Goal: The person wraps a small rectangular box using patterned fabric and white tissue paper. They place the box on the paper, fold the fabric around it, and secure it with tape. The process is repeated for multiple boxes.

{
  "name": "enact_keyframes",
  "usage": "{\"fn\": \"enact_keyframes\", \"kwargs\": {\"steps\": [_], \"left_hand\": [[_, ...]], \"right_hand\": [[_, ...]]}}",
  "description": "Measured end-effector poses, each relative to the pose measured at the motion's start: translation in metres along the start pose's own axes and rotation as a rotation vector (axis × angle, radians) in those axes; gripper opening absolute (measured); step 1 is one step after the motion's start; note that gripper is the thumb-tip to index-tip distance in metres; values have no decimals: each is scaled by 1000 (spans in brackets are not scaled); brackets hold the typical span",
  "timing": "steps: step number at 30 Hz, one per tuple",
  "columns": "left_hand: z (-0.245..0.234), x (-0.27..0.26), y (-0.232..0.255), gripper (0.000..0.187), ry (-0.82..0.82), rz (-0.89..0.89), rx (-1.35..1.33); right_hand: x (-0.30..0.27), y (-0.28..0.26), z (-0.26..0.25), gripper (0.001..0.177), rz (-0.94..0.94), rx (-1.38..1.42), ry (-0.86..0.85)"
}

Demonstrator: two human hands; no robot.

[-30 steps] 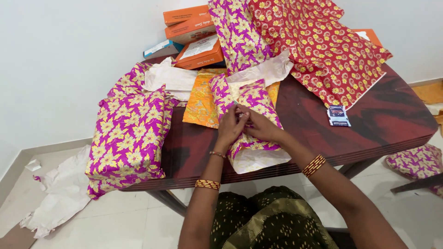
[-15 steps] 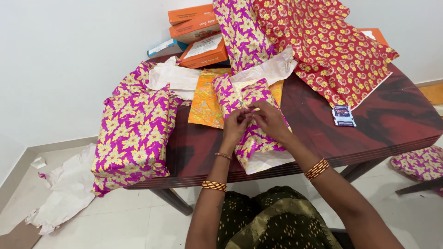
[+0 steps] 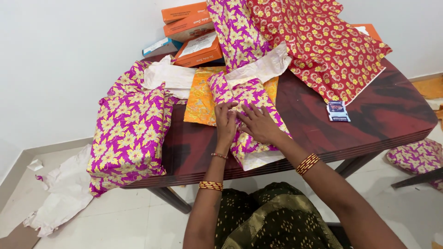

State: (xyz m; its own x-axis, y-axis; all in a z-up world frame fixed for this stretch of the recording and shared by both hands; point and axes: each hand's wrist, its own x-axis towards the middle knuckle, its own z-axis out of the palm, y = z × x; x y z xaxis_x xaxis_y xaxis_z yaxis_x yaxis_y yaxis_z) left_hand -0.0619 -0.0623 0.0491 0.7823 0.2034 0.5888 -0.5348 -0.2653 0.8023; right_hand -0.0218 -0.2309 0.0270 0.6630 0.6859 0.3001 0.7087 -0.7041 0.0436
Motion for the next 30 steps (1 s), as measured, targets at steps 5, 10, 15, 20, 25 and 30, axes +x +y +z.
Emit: {"fn": "enact_keyframes", "kwargs": {"steps": [5, 10, 15, 20, 25, 30], "left_hand": [[5, 3, -14, 31, 24, 110, 25], [8, 7, -14, 33, -13, -9, 16], [-39, -32, 22, 33, -103, 222, 355], [-86, -76, 70, 77, -377, 284, 651], [-72, -83, 89, 94, -530, 305, 585], [-39, -86, 70, 47, -448, 559, 606]], "right_hand": [[-2, 1, -24, 73, -114, 146, -63], [-7, -3, -56, 46, -135, 405, -139], [-9, 3, -58, 30, -99, 659, -99], [-9, 19, -37, 30, -122, 743, -61], [-5, 29, -21, 33, -120, 777, -80], [-2, 34, -22, 38, -139, 791, -154]]}}
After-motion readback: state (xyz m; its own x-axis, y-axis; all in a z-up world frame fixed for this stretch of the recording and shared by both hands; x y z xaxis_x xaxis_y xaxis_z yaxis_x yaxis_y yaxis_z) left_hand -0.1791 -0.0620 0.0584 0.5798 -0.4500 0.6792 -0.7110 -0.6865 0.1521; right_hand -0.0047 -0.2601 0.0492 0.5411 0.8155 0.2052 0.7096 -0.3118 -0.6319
